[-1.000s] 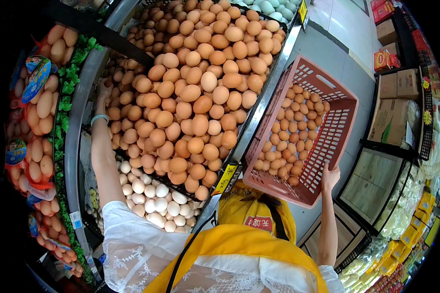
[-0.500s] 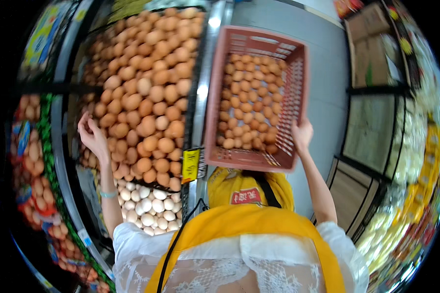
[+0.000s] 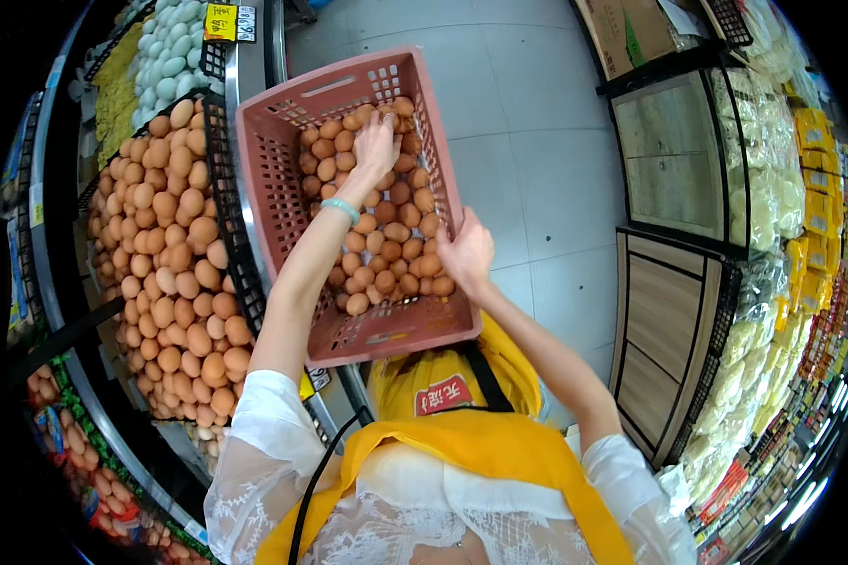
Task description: The person transfers brown eggs from a bulk display bin into a red plastic basket using their hands. They pick up eggs one by one or in small handfuls and place them into the basket, which gradually fills up.
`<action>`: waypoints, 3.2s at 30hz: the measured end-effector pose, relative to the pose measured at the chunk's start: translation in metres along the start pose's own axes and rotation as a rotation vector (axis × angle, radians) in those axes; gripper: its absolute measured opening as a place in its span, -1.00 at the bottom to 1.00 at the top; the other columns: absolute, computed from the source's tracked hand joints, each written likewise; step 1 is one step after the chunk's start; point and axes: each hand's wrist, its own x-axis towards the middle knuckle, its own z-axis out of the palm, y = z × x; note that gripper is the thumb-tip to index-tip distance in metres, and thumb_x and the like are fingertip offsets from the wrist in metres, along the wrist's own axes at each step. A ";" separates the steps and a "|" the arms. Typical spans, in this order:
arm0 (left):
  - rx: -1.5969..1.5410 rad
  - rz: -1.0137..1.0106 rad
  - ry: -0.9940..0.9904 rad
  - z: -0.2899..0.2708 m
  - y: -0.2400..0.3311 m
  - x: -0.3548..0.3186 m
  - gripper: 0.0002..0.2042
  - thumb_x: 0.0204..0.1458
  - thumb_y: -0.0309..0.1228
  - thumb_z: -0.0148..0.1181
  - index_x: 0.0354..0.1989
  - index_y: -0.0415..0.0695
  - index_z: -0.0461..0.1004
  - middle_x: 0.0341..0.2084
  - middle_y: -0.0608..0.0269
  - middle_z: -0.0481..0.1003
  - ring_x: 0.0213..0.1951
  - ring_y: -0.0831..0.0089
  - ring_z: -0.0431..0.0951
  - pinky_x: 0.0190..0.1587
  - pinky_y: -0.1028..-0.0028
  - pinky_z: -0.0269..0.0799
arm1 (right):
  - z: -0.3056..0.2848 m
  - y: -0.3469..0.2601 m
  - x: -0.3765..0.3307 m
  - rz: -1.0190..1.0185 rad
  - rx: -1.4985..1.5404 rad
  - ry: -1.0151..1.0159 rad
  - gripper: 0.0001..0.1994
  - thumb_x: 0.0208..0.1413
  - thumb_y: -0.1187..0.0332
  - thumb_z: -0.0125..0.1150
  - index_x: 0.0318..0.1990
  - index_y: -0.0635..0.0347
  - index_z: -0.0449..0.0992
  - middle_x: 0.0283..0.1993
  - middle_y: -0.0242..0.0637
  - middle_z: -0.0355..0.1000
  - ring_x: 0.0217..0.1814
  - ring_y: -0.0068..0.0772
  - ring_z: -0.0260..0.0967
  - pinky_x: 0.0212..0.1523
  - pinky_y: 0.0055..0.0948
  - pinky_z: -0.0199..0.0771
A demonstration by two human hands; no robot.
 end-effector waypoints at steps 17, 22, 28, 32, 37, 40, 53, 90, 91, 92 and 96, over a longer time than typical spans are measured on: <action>-0.811 -0.462 -0.015 -0.195 0.010 -0.159 -0.61 -0.13 -0.28 0.24 -0.17 -0.23 0.35 -0.22 -0.08 0.41 -0.11 0.08 0.44 -0.06 0.26 0.33 | -0.001 0.001 -0.002 -0.163 0.209 -0.109 -0.75 0.02 0.44 0.15 -0.15 0.40 0.45 -0.32 -0.12 0.51 -0.30 -0.33 0.46 -0.20 -0.37 0.41; -0.697 -0.795 0.494 -0.330 -0.072 -0.291 -0.61 -0.10 -0.50 0.20 -0.05 -0.28 0.30 -0.20 0.08 0.43 -0.20 0.39 0.47 -0.15 0.43 0.43 | -0.001 0.006 0.001 -0.182 0.195 -0.107 -0.75 0.01 0.40 0.16 -0.20 0.42 0.46 -0.34 -0.04 0.51 -0.32 -0.22 0.49 -0.23 -0.31 0.42; -0.080 -1.130 0.769 -0.424 -0.208 -0.433 -0.60 -0.07 -0.39 0.19 -0.05 -0.30 0.35 -0.26 -0.01 0.51 -0.23 0.31 0.53 -0.14 0.39 0.43 | 0.002 0.018 0.006 -0.164 0.062 -0.083 -0.71 0.01 0.35 0.16 -0.18 0.43 0.48 -0.30 -0.04 0.52 -0.28 -0.17 0.49 -0.20 -0.28 0.41; 0.082 -1.169 0.741 -0.429 -0.319 -0.534 -0.47 -0.04 -0.21 0.24 0.00 -0.38 0.34 -0.19 -0.14 0.48 -0.14 0.03 0.50 -0.11 0.27 0.40 | 0.003 0.012 0.007 -0.152 -0.016 -0.082 -0.72 0.00 0.34 0.18 -0.22 0.40 0.50 -0.31 -0.06 0.52 -0.27 -0.19 0.49 -0.20 -0.29 0.40; 0.318 -1.453 0.409 -0.436 -0.396 -0.547 -0.44 0.05 -0.13 0.09 0.12 -0.29 0.25 0.08 -0.09 0.31 0.08 0.09 0.34 0.11 0.22 0.25 | 0.002 0.014 0.009 -0.216 -0.118 -0.028 -0.71 -0.01 0.33 0.18 -0.20 0.38 0.51 -0.27 -0.08 0.53 -0.23 -0.17 0.49 -0.16 -0.29 0.40; 0.419 -1.459 0.295 -0.436 -0.430 -0.554 -0.47 0.07 -0.14 0.06 0.11 -0.27 0.26 0.08 -0.08 0.31 0.08 0.10 0.34 0.12 0.22 0.24 | 0.003 0.019 0.010 -0.246 -0.138 -0.010 -0.70 -0.01 0.31 0.17 -0.18 0.36 0.51 -0.24 -0.07 0.53 -0.19 -0.12 0.49 -0.12 -0.29 0.40; 0.179 -1.499 0.160 -0.410 -0.540 -0.602 -0.45 0.07 -0.10 0.08 0.16 -0.19 0.24 0.14 0.00 0.28 0.16 0.16 0.28 0.19 0.28 0.17 | 0.002 0.013 0.008 -0.216 -0.201 0.023 -0.66 -0.03 0.28 0.21 -0.20 0.41 0.50 -0.24 -0.03 0.52 -0.18 -0.15 0.50 -0.12 -0.32 0.42; -0.119 -0.449 -0.281 -0.008 -0.004 0.040 -0.61 -0.05 -0.36 0.15 -0.01 -0.15 0.36 -0.03 -0.13 0.36 -0.03 0.02 0.42 -0.03 0.18 0.41 | 0.002 0.002 0.000 -0.033 0.057 0.065 -0.75 -0.04 0.27 0.17 -0.34 0.31 0.41 -0.52 0.06 0.42 -0.43 0.16 0.41 -0.38 -0.04 0.39; -0.094 -0.481 -0.289 -0.005 -0.007 0.048 -0.60 -0.05 -0.37 0.16 0.01 -0.14 0.36 -0.01 -0.14 0.36 -0.01 0.03 0.41 -0.01 0.19 0.40 | 0.005 0.003 0.002 -0.016 0.072 0.067 -0.75 -0.04 0.28 0.18 -0.36 0.32 0.42 -0.54 0.06 0.42 -0.45 0.14 0.41 -0.41 -0.06 0.39; -0.051 -0.486 -0.252 -0.002 -0.022 0.045 -0.54 -0.09 -0.38 0.17 0.06 -0.08 0.30 0.04 -0.18 0.29 -0.03 -0.02 0.42 -0.04 0.16 0.43 | 0.006 0.001 0.000 -0.033 0.094 0.036 -0.75 -0.03 0.28 0.18 -0.37 0.33 0.42 -0.55 0.06 0.41 -0.48 0.13 0.41 -0.44 -0.08 0.38; -0.300 -0.539 -0.064 0.007 -0.004 0.026 -0.44 -0.19 -0.32 0.29 0.03 -0.25 0.29 -0.10 -0.24 0.38 -0.05 -0.05 0.41 -0.01 0.17 0.36 | 0.001 0.003 0.002 0.072 0.035 -0.052 -0.74 -0.03 0.32 0.23 -0.30 0.40 0.44 -0.44 0.04 0.46 -0.42 -0.11 0.46 -0.38 -0.26 0.40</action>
